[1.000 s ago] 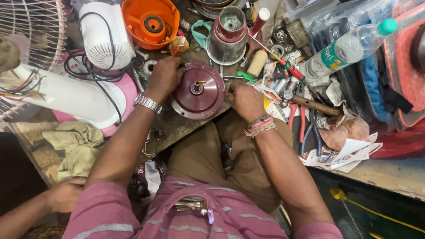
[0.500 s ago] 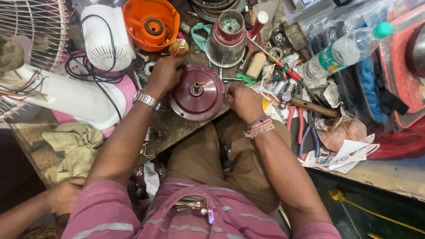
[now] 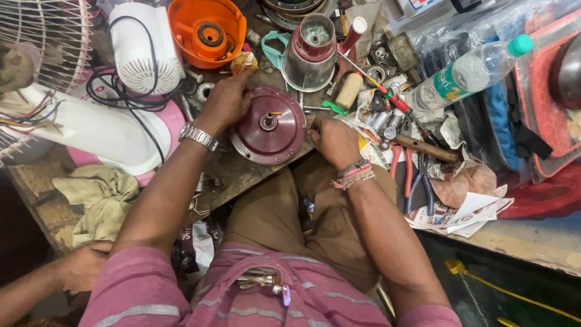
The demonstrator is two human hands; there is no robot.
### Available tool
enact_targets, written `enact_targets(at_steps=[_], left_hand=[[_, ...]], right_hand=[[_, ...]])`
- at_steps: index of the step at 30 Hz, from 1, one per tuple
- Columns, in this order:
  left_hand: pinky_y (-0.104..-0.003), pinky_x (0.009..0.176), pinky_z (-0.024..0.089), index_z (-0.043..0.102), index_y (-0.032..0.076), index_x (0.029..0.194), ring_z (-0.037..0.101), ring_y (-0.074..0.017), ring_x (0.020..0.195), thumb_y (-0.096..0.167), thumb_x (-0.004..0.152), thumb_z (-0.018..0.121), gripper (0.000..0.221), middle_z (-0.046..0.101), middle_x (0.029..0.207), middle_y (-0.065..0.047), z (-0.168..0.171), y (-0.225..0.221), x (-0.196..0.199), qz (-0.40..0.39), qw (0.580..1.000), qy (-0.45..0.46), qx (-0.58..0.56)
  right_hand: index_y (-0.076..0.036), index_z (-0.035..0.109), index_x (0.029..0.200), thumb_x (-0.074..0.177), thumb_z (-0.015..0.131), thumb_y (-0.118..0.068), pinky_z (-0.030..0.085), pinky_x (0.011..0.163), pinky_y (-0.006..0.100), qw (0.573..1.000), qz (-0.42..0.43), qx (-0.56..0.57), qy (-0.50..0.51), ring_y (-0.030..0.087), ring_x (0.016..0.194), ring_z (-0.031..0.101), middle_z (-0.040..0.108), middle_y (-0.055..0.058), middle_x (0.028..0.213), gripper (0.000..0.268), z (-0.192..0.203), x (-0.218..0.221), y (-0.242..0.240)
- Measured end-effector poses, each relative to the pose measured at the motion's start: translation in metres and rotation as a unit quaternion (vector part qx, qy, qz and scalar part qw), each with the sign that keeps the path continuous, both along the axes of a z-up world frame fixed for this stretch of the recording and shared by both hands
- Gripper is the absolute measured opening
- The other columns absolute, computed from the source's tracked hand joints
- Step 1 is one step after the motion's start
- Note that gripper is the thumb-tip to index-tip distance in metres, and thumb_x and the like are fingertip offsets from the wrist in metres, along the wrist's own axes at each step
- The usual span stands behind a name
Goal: The person works on a maroon circular electrical component on a cluttered workbench. They use a screwdriver to adjust wires and a hammer to tap the component, then apply a substance from a small bottle and continue adjusting the wires.
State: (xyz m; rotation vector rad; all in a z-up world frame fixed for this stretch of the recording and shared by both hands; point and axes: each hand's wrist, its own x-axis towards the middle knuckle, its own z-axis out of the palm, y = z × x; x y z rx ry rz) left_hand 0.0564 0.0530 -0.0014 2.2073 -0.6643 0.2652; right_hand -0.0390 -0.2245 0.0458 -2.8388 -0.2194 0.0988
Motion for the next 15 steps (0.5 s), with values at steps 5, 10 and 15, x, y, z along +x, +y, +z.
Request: enact_targets(at_steps=[5,10,15], left_hand=[[-0.052,0.086,0.051,0.069,0.002,0.1,0.065,-0.0426,0.096,0.01,0.089,0.071,0.013,0.069,0.1,-0.021,-0.006,-0.004,-0.001,0.041,0.996,0.037,0.068],[-0.051,0.085,0.051,0.071,0.004,0.11,0.065,-0.0433,0.097,0.005,0.084,0.07,0.026,0.068,0.102,-0.022,-0.015,-0.002,0.003,0.028,0.998,0.04,0.03],[-0.053,0.086,0.05,0.067,0.0,0.105,0.064,-0.0454,0.1,0.01,0.086,0.076,0.023,0.067,0.107,-0.024,-0.02,-0.007,0.004,0.077,0.994,0.031,0.078]], right_hand=[[-0.01,0.07,0.098,0.088,0.073,-0.031,0.053,0.069,0.052,1.0,-0.001,0.012,-0.004,0.038,0.084,0.07,0.073,0.015,0.092,0.023,0.0,0.0,0.001],[-0.009,0.07,0.099,0.089,0.073,-0.03,0.053,0.07,0.052,1.0,0.006,-0.004,-0.001,0.039,0.083,0.07,0.073,0.016,0.09,0.024,-0.001,0.001,-0.002],[-0.009,0.069,0.099,0.089,0.073,-0.03,0.054,0.07,0.052,1.0,0.012,-0.006,-0.008,0.039,0.083,0.07,0.073,0.017,0.09,0.024,-0.001,-0.001,-0.001]])
